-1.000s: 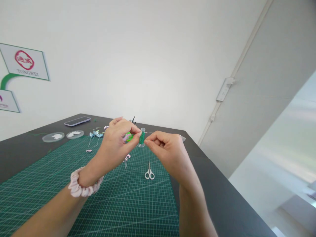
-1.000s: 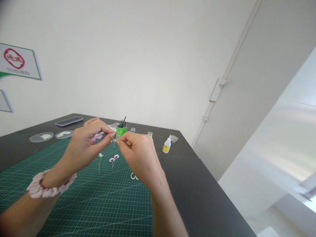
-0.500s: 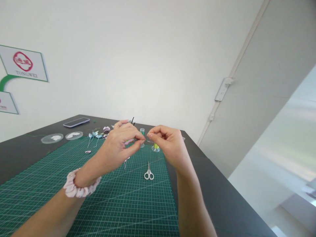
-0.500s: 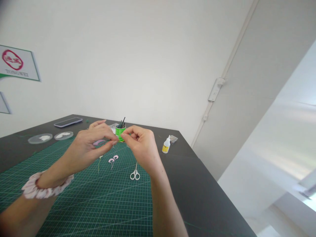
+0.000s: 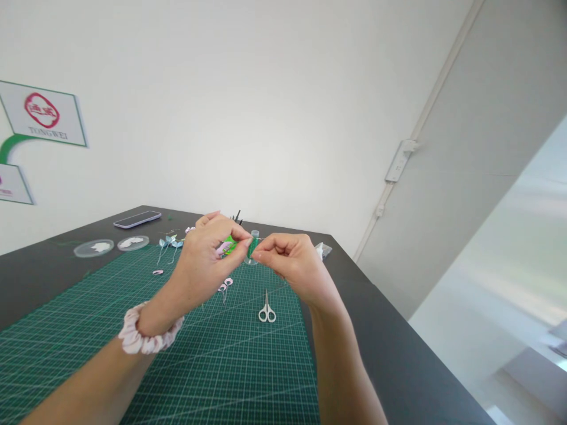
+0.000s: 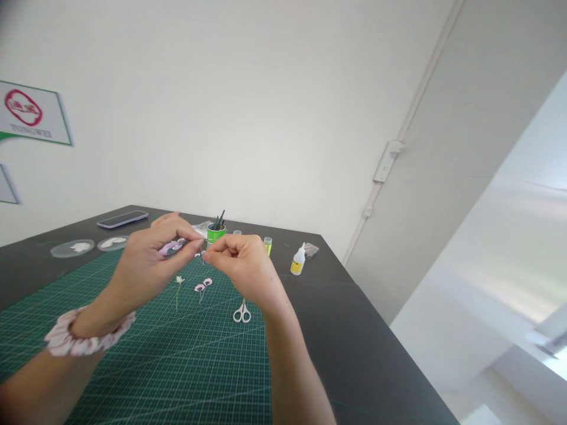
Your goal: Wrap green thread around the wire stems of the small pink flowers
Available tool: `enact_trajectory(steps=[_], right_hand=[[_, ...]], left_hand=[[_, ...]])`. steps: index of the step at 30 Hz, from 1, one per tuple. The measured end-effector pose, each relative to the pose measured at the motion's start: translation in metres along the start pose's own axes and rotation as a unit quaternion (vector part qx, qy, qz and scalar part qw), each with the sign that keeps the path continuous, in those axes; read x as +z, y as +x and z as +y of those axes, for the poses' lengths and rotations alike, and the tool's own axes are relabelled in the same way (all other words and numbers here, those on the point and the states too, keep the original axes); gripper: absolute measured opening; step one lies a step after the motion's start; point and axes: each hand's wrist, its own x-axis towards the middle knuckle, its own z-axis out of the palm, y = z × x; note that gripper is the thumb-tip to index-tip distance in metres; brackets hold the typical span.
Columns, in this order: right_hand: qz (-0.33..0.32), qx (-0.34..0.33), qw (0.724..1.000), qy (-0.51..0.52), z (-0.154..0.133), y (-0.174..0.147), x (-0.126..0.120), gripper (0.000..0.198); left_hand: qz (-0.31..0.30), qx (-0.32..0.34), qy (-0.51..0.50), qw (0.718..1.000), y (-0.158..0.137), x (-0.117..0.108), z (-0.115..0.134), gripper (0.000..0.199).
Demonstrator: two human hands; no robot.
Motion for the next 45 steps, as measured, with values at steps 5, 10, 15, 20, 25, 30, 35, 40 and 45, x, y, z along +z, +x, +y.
enact_trajectory(steps=[5, 10, 15, 20, 25, 30, 35, 40, 45], right_hand=[[0.039, -0.006, 0.998, -0.048, -0.005, -0.004, 0.005, 0.02], [0.066, -0.013, 0.993, -0.092, -0.005, -0.005, 0.01, 0.019], [0.087, -0.057, 0.98, -0.17, -0.004, -0.007, 0.015, 0.018], [0.11, -0.119, 0.959, -0.231, -0.005, -0.011, 0.01, 0.018], [0.129, -0.129, 0.955, -0.232, -0.003, -0.01, 0.001, 0.016], [0.121, -0.092, 0.98, -0.131, -0.002, -0.006, -0.001, 0.017], [0.088, -0.05, 0.995, -0.025, -0.002, -0.002, -0.001, 0.016], [0.038, -0.016, 0.996, 0.074, 0.002, 0.002, -0.002, 0.018], [0.014, -0.006, 0.993, 0.119, 0.002, 0.002, -0.002, 0.019]], left_hand=[[0.017, 0.01, 0.031, 0.999, -0.001, 0.001, -0.002, 0.017], [0.035, 0.021, 0.056, 0.998, -0.003, 0.002, -0.004, 0.018], [0.03, 0.038, 0.084, 0.995, -0.005, 0.002, -0.007, 0.018], [-0.015, 0.07, 0.104, 0.992, -0.003, -0.001, -0.006, 0.018], [-0.05, 0.107, 0.082, 0.99, -0.001, -0.002, -0.005, 0.018], [-0.052, 0.118, 0.027, 0.991, 0.0, -0.002, -0.005, 0.017], [-0.036, 0.099, -0.038, 0.994, -0.001, -0.001, -0.002, 0.015], [-0.027, 0.038, -0.089, 0.995, -0.002, -0.001, 0.004, 0.014], [-0.001, -0.026, -0.081, 0.996, -0.002, -0.002, 0.007, 0.013]])
